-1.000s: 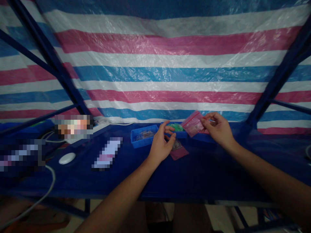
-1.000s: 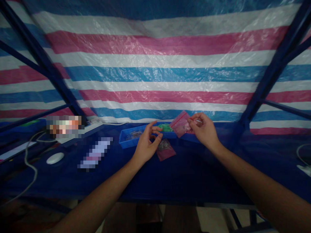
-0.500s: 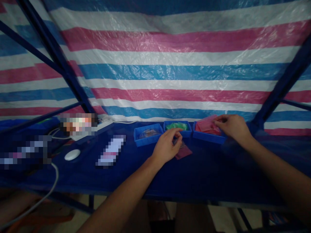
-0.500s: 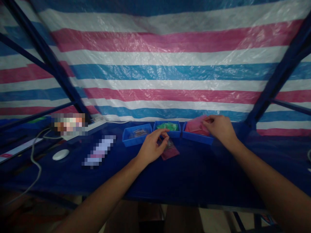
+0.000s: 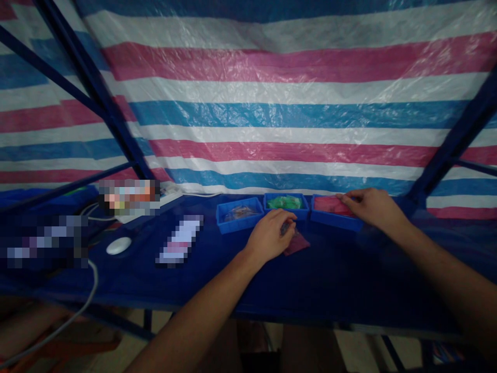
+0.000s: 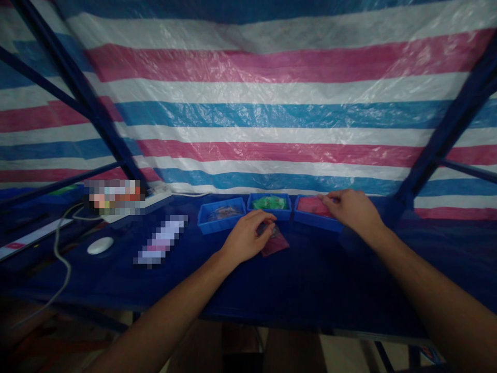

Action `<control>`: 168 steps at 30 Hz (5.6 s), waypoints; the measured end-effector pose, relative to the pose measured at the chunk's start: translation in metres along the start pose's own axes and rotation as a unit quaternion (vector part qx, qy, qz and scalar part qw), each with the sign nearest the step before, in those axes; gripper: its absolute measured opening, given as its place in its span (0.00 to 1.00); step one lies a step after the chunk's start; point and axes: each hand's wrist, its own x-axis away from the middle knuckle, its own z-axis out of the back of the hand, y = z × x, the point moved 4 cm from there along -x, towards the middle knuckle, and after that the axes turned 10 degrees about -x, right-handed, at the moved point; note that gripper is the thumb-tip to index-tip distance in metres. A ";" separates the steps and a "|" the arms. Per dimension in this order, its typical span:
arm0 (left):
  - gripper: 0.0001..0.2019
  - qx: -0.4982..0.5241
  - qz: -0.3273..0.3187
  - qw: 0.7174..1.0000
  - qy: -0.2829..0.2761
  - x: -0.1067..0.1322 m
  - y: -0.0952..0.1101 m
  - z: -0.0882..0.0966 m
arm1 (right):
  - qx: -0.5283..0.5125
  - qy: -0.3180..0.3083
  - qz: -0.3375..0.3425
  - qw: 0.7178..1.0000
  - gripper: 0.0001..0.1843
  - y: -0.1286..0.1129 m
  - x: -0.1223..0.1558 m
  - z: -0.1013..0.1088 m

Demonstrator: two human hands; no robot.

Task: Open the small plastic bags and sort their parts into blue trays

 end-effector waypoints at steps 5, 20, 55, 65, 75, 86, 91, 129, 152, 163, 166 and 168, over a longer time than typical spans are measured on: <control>0.20 -0.016 -0.055 0.995 -0.081 0.005 0.003 -0.008 | -0.001 0.043 0.119 0.992 0.26 -0.028 0.019 -0.003; 0.16 0.043 -0.009 0.996 -0.081 0.005 0.007 -0.002 | -0.333 -0.162 0.313 0.875 0.20 -0.106 0.064 -0.041; 0.14 0.289 0.106 0.951 -0.023 0.000 -0.005 -0.004 | -0.536 -0.068 0.057 0.839 0.16 -0.082 0.055 -0.052; 0.12 0.251 0.120 0.960 -0.015 -0.001 -0.005 0.000 | -0.530 -0.099 0.063 0.840 0.18 -0.082 0.057 -0.058; 0.15 0.104 0.076 0.990 0.064 0.000 -0.004 0.006 | -0.584 -0.064 0.027 0.809 0.20 -0.083 0.054 -0.060; 0.10 0.071 0.045 0.996 -0.012 -0.001 0.000 0.004 | -0.529 -0.020 0.071 0.846 0.18 -0.088 0.061 -0.042; 0.12 0.121 0.030 0.992 -0.033 -0.001 0.004 0.004 | -0.473 0.024 0.095 0.876 0.24 -0.085 0.058 -0.041; 0.17 0.058 0.009 0.992 -0.110 0.005 0.006 -0.012 | -0.438 -0.061 -0.065 0.894 0.30 0.056 -0.030 -0.018; 0.10 0.018 -0.017 0.990 -0.142 0.007 0.009 -0.019 | -0.290 -0.146 0.181 0.929 0.19 0.019 -0.016 -0.029; 0.10 -0.007 -0.020 0.986 -0.162 0.007 0.010 -0.016 | -0.207 -0.222 0.069 0.950 0.69 0.050 -0.009 -0.010; 0.10 -0.017 -0.021 0.986 -0.167 0.007 0.010 -0.015 | -0.169 -0.271 0.038 0.947 0.75 0.061 -0.003 -0.010; 0.10 -0.021 -0.022 0.985 -0.167 0.008 0.010 -0.014 | -0.164 -0.280 0.035 0.945 0.73 0.065 0.000 -0.006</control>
